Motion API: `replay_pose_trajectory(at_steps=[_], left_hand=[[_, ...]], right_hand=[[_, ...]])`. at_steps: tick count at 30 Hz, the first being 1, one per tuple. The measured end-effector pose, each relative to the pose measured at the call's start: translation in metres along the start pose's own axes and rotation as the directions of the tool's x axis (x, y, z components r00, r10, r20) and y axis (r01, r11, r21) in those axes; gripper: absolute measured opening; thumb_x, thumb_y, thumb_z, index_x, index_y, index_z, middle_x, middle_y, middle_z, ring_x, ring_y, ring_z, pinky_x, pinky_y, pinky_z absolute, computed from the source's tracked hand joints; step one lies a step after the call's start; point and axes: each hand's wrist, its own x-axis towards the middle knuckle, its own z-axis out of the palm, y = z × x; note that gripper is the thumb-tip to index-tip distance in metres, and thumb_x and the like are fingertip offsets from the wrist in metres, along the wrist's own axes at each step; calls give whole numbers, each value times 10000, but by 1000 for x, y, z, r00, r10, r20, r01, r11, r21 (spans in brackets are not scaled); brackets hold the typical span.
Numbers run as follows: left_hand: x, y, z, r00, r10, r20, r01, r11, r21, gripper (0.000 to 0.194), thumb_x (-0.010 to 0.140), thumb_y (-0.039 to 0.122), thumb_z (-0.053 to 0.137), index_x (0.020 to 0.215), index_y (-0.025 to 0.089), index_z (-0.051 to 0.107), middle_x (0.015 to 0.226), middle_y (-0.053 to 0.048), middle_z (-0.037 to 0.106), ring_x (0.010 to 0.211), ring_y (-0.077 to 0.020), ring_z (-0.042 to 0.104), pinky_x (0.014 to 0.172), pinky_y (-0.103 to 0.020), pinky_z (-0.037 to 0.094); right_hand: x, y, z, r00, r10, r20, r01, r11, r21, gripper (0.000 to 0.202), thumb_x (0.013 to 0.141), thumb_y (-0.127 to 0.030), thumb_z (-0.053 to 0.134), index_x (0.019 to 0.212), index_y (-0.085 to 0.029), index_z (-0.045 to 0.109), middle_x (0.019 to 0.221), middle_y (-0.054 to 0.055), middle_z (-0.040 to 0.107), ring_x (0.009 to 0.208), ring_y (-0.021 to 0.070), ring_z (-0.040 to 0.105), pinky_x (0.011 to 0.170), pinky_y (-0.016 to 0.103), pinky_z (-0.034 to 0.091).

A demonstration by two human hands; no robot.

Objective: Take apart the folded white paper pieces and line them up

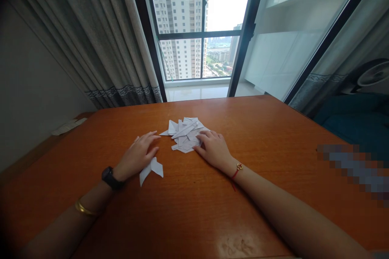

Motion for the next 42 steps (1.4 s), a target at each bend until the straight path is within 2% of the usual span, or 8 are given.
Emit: replay_pose_trajectory(at_steps=[7,14,19,23,30,33,37,42], left_hand=[[-12,1,-21,929,87,360,-96,995,6,651,716,567,673,1280,266,553,1475,-95,399,1384,-334,293,1110,-484,280],[-1,22,9,990,29,137,-32,999,25,584,860,465,560,1373,212,441,1481,-125,379,1371,-312,310,1115,-504,236],[-6,3,7,977,97,191,-79,992,-99,438,896,387,526,1290,196,527,1399,-119,472,1309,-284,375,1083,-442,280],[-9,-7,1,975,98,199,-58,978,-200,289,812,341,626,1066,203,614,1189,-91,576,1115,-265,489,950,-371,388],[-9,1,-6,973,-4,230,107,894,-436,286,724,248,661,996,186,599,949,-38,637,859,-221,575,739,-301,424],[-6,8,-7,964,-83,252,227,749,-622,192,755,273,642,906,156,627,857,-38,655,769,-199,596,660,-274,434],[-5,25,-4,922,-199,333,383,327,-864,191,796,288,638,892,126,605,831,-60,662,635,-144,611,539,-227,456],[-12,42,13,859,-181,480,468,-104,-877,138,802,226,682,828,116,603,758,-47,643,584,-92,593,494,-168,452]], right_hand=[[-2,-3,-3,1000,1,-22,0,1000,11,378,870,-476,547,1131,-219,643,1274,89,587,1145,277,506,963,435,353],[-4,-5,-12,998,-35,-49,36,999,5,346,865,-452,558,1092,-209,655,1237,88,610,1127,283,523,958,448,350],[0,-7,-29,993,92,-69,-77,977,201,335,842,-455,581,1027,-185,651,1031,89,672,937,243,601,818,371,443],[4,-9,-27,974,208,92,-228,875,427,398,786,-436,627,1086,-177,592,826,31,660,679,165,598,606,274,450],[-4,-10,-17,955,259,142,-295,872,391,119,809,-299,549,849,-202,607,780,12,658,653,144,576,564,245,391],[-7,-13,-16,950,283,129,-311,890,332,162,821,-302,539,924,-203,615,836,26,661,679,154,586,586,256,401],[-4,-22,-8,970,236,52,-242,950,197,374,800,-456,603,1068,-197,632,1056,93,629,892,225,599,713,301,434],[0,-22,-1,976,212,51,-218,949,226,275,733,-442,686,766,-175,632,843,60,639,751,198,561,618,283,388]])
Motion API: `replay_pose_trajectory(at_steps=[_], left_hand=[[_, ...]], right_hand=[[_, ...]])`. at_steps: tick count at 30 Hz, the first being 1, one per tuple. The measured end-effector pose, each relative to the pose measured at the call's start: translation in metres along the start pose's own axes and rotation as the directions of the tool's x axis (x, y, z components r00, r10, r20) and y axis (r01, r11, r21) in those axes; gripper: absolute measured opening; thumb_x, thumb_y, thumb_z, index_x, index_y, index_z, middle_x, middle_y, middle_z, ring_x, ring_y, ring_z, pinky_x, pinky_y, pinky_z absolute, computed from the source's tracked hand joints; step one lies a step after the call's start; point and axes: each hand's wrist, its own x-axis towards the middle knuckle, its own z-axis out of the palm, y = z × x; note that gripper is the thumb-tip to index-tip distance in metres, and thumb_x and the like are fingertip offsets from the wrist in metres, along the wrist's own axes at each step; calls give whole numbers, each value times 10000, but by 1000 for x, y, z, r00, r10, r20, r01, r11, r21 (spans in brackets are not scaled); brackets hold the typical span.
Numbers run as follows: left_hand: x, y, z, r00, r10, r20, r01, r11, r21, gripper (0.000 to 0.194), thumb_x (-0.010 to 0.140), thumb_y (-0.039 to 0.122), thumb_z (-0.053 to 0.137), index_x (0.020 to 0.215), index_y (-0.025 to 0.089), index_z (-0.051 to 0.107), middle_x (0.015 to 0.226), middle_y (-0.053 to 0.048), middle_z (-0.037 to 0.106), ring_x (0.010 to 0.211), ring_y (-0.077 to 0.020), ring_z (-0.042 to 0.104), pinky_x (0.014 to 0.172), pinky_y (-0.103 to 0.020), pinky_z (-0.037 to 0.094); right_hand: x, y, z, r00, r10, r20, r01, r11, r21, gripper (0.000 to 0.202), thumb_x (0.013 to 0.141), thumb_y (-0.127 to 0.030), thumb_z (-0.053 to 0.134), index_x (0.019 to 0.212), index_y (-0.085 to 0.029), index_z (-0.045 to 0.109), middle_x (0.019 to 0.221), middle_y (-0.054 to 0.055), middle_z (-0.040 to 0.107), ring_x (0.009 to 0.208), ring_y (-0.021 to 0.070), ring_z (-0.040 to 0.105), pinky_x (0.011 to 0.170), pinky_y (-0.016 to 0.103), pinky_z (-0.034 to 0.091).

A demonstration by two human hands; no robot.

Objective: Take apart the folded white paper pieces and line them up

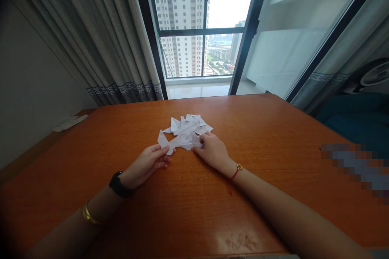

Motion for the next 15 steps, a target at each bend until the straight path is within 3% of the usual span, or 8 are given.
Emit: replay_pose_trajectory(at_steps=[3,4,7,9,12,15], left_hand=[[0,-9,4,999,-16,-32,12,990,-137,146,791,184,704,751,123,578,630,5,586,511,-66,538,503,-163,455],[-1,-11,6,999,-17,-42,10,985,-174,134,796,169,700,757,125,580,666,-6,609,566,-78,580,575,-177,492],[-7,-13,12,1000,-25,-10,22,969,-247,63,836,148,655,807,134,601,922,-65,679,911,-154,664,867,-268,502],[-13,-14,17,997,-34,74,52,965,-257,31,857,167,635,867,140,625,1076,-90,673,1062,-193,631,964,-319,453],[-20,-17,23,981,-40,189,81,974,-213,168,856,242,651,1003,161,650,1205,-111,642,1127,-227,604,1018,-372,401],[-24,-20,26,973,-28,231,71,981,-182,275,831,278,685,1091,199,645,1285,-103,603,1174,-239,575,1036,-382,382]], right_hand=[[-1,1,-8,996,86,17,-86,943,321,347,754,-496,654,650,-175,573,632,4,581,588,145,492,539,264,337],[-3,-1,-12,992,118,54,-129,871,473,370,751,-522,651,652,-174,572,602,-4,573,560,135,483,529,261,337],[-14,-16,-17,961,111,254,-273,529,803,413,712,-570,680,710,-166,594,621,8,626,503,115,500,508,256,368],[-22,-29,-15,940,52,338,-331,388,860,410,685,-552,719,716,-160,602,639,20,651,481,106,518,494,248,385],[-33,-42,-7,929,62,365,-364,334,869,396,660,-502,763,659,-162,561,548,-13,605,433,86,497,447,219,365],[-38,-45,-1,924,129,359,-381,281,881,398,673,-480,765,659,-176,507,481,-50,551,387,68,442,403,196,324]])
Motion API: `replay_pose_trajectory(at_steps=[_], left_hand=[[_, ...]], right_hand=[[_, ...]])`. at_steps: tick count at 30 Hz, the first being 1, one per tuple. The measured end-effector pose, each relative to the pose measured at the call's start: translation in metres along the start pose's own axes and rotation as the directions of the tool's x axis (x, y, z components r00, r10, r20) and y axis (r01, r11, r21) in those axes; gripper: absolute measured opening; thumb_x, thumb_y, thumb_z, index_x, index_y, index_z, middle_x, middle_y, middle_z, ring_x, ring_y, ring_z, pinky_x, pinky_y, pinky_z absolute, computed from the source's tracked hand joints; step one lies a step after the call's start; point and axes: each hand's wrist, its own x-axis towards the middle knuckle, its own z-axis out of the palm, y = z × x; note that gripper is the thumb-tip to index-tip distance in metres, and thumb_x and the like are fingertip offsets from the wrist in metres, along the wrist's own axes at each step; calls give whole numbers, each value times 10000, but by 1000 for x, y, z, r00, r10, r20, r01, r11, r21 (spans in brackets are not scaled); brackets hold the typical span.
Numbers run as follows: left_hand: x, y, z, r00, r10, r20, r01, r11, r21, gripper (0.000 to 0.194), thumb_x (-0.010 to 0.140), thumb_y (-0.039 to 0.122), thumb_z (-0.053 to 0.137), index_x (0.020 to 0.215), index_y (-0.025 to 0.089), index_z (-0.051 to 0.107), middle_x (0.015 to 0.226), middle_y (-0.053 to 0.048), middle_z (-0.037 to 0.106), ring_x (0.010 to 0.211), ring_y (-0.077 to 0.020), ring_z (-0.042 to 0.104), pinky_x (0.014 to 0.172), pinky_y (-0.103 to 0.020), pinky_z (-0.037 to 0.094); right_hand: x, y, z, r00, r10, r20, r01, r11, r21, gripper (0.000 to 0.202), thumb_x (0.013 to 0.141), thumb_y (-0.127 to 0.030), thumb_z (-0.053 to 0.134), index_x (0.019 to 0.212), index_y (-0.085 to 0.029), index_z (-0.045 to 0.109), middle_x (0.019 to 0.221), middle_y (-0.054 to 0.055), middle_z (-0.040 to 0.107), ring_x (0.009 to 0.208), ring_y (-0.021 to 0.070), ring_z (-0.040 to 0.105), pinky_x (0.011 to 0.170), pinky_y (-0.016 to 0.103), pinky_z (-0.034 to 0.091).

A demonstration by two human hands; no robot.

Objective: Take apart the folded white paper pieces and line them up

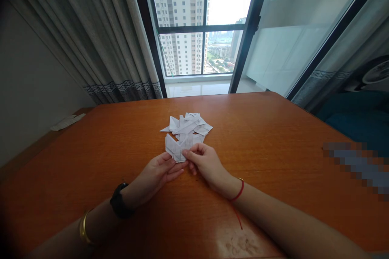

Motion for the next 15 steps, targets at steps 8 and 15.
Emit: replay_pose_trajectory(at_steps=[8,15], left_hand=[[0,-4,4,1000,15,-4,-15,998,64,326,747,280,771,1045,191,673,1178,-88,667,1109,-213,614,968,-308,461],[1,-7,5,995,26,-94,-15,994,107,386,740,315,768,1071,141,673,1087,-113,702,944,-209,682,871,-303,527]], right_hand=[[-3,6,1,998,49,-28,-49,999,4,397,688,-478,754,687,-194,477,438,-74,487,358,57,362,357,185,239],[-2,11,-1,1000,7,2,-7,997,-80,443,661,-485,765,806,-217,443,481,-103,486,341,60,366,314,165,241]])
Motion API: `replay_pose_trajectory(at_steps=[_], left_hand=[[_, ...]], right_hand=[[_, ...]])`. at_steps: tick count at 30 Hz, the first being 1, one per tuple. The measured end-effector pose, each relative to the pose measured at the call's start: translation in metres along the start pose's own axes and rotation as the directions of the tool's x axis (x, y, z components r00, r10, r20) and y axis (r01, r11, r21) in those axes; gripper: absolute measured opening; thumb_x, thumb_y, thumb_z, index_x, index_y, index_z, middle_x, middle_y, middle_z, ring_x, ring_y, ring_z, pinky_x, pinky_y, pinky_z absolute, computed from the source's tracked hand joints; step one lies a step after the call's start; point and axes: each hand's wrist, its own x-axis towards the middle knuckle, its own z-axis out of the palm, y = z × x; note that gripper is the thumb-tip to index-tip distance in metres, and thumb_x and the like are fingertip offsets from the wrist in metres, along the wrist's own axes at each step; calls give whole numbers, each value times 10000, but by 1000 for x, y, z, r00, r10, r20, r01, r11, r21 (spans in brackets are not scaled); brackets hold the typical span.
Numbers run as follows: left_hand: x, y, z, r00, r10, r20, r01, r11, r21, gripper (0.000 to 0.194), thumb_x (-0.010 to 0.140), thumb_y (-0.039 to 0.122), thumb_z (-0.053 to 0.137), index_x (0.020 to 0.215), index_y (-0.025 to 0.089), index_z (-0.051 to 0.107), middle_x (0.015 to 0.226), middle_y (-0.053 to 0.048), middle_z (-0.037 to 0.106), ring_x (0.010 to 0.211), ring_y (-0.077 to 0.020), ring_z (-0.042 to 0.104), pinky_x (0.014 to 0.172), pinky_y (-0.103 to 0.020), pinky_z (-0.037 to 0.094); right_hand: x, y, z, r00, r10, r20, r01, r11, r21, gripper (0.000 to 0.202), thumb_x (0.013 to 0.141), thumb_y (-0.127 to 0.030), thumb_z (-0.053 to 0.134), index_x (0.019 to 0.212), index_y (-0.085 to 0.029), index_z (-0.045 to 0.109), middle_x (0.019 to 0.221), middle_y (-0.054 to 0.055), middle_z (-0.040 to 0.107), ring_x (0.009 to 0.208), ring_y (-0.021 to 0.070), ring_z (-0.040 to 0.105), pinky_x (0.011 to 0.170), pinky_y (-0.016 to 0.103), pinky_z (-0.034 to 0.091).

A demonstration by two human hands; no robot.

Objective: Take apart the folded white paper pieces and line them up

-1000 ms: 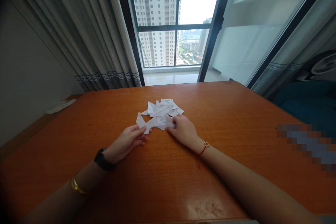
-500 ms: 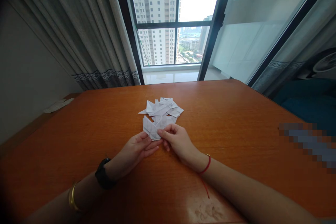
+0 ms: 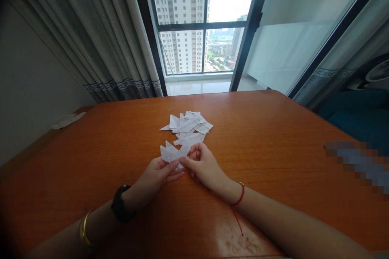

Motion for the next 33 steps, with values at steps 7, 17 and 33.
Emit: replay_pose_trajectory(at_steps=[7,17,33], left_hand=[[2,3,0,998,-26,-61,25,1000,-13,262,800,203,710,1044,126,650,1036,-126,713,840,-209,715,743,-268,555],[12,11,-12,979,-115,-166,59,949,-310,115,863,85,536,963,101,591,1060,-156,690,818,-174,704,756,-291,575],[9,15,-9,982,-160,-102,123,947,-297,122,861,101,546,968,98,603,961,-151,711,757,-191,710,730,-308,574]], right_hand=[[3,-3,-11,987,-130,90,147,964,-221,306,848,-495,564,867,-196,501,567,-56,532,449,92,459,426,208,359],[95,-39,-52,830,-401,388,448,65,-892,647,771,-459,660,1348,-222,487,1422,94,462,1293,314,387,1083,454,272],[116,-38,-75,897,-441,-33,-21,33,-999,345,911,-326,439,1193,-205,597,1182,137,627,1047,304,571,870,421,422]])
